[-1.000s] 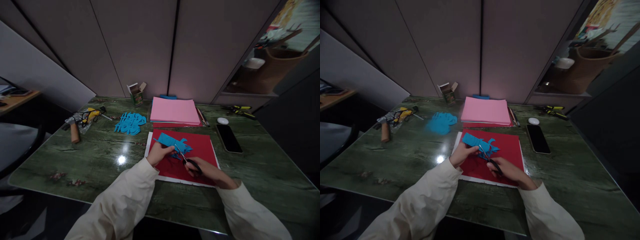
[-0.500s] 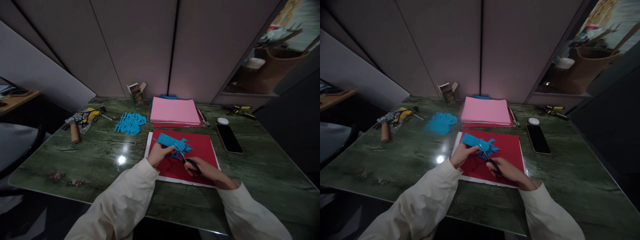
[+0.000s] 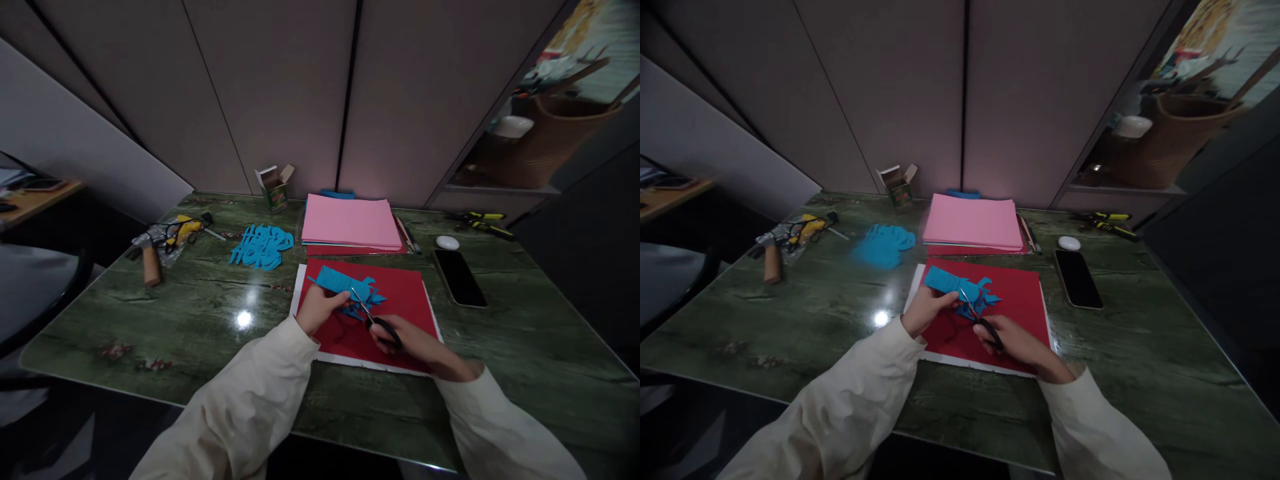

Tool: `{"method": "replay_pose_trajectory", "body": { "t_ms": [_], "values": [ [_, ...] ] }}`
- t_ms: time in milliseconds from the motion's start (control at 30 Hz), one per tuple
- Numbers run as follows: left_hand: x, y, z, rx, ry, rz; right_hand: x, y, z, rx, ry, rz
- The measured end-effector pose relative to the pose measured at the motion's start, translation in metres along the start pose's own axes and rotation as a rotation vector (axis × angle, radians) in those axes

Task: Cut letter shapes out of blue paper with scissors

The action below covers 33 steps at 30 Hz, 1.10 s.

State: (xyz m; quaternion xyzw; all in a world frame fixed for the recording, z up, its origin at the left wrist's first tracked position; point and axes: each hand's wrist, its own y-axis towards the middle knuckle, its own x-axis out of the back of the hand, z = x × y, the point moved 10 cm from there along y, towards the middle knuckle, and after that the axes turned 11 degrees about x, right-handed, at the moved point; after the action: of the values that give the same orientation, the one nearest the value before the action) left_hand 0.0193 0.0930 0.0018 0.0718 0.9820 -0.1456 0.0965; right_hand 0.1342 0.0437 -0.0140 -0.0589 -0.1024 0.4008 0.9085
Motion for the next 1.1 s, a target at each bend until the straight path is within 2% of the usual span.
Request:
{"method": "replay_pose_trajectory", "body": {
  "t_ms": [733, 900, 1100],
  "values": [
    [0.0008, -0.0028, -0.0012, 0.046, -0.062, -0.023, -0.0002, 0.0023, 0.0003, 0.025, -0.042, -0.008],
    [0.0008, -0.0029, -0.0023, 0.018, -0.078, -0.025, -0.0011, 0.0033, 0.0003, 0.024, -0.033, -0.031],
    [0.0029, -0.0031, 0.0026, 0.039, -0.132, -0.053, -0.0010, 0.0039, -0.0001, 0.034, -0.054, -0.037]
  ]
}}
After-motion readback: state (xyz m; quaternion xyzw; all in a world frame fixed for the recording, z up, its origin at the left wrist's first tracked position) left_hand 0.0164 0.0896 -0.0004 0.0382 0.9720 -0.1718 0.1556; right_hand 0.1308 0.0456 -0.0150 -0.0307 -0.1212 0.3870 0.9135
